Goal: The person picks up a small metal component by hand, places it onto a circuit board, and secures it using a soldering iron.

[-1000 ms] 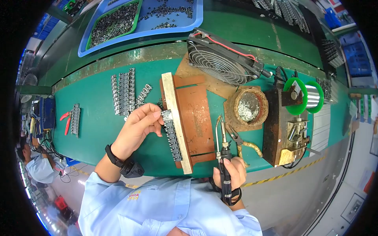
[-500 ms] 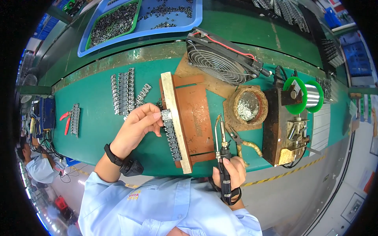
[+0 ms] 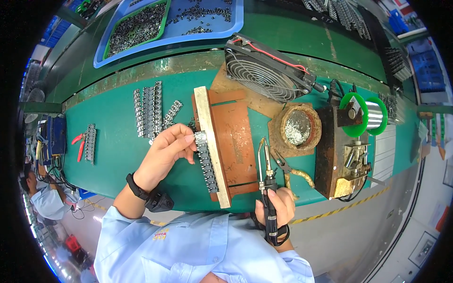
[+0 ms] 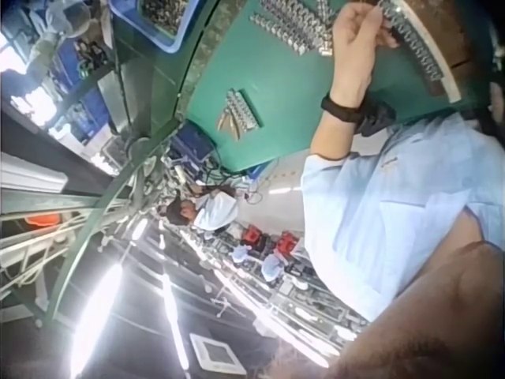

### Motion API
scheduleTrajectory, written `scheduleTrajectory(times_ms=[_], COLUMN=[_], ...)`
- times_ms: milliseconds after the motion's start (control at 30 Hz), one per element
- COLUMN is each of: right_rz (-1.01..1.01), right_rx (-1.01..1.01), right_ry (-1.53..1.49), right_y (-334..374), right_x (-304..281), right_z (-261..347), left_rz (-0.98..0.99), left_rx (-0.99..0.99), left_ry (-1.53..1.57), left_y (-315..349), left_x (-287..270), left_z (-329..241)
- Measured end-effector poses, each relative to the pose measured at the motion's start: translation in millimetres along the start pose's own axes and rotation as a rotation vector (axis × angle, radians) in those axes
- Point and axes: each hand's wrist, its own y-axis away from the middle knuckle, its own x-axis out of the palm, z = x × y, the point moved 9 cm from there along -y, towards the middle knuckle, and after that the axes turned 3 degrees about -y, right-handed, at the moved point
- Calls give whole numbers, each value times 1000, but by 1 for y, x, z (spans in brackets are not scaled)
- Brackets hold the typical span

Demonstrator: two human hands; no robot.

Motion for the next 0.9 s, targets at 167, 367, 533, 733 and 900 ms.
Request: scheduleTrajectory(times_ms=[167,367,533,733,900], right_rz=[-6,11,10,24,22], right_rx=[-2,7,14,10,12], right_ry=[1,-3,-1,3,12], right_y=[1,0,-1,-1,0], right_x=[0,1,-1,0,1], right_z=[1,0,0,0,0], left_rz=[16,32,60,72,75], left_rx=[0,0,1,-14,-14], left_ry=[-6,-45,-36,-1,5], left_y=[0,-2,-4,-4,-4], left_x=[-1,-6,-4,-5,-4], left_z=[1,1,1,2,2])
